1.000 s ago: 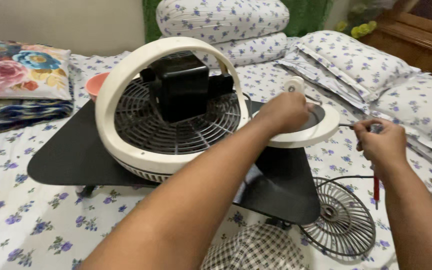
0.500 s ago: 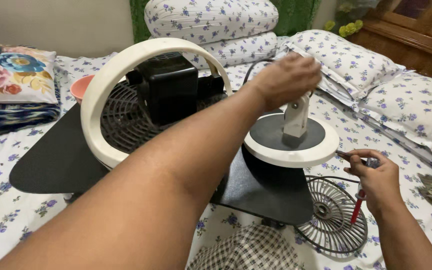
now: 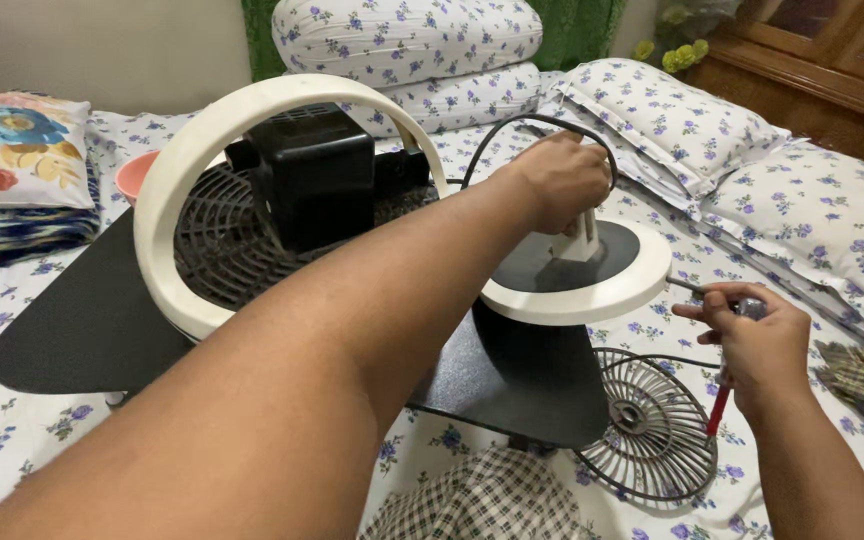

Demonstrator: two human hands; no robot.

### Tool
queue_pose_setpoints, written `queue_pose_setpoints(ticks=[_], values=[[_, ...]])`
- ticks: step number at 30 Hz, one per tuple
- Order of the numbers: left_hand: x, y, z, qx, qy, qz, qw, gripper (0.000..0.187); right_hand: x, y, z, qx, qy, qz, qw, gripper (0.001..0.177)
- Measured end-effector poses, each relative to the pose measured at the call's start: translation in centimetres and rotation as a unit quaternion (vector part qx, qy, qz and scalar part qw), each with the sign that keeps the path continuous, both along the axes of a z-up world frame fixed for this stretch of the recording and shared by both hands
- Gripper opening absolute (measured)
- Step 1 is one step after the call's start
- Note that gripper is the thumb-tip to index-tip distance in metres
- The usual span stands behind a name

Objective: The person disassembles a small electric fan by removing the front grille and base with a screwdriver, then reassembles it by reattaching the base and securing the grille.

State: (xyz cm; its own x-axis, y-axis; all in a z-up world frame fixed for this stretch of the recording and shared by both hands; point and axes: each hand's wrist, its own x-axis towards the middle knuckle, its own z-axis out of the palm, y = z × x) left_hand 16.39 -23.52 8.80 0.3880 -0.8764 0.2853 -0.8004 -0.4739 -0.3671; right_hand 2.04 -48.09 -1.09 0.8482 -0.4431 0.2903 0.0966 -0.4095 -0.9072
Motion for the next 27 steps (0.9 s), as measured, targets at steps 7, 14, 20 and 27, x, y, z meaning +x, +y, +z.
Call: queue_pose_setpoints(ticks=[7,14,20,27], values=[[-1.9,-2.4,0.3,-0.048,0.025,0.117,0.992,0.021,-0.4,-0.4,2.9,-0.032,0.029,-0.106,0.993,0.011],[-2.9,-3.0,-0.6,-0.154,-0.021,0.137,0.978,0.011,1.5,-4.3,5.7,-0.097,-0.04,-0.107,0.989,0.013],[-4.6,-3.1,-0.1,-0.145,0.002,0.138,0.98,0.015,3.6,-4.5,7.9,-0.222,-0.071,-0.116,0.966,0.016],[-5.6,-1.3,-0.9,-0.197,0.012,0.077,0.977,0.016,2.6,-3.1,12.7,-0.288,-0.095,-0.113,0.946,0.02]])
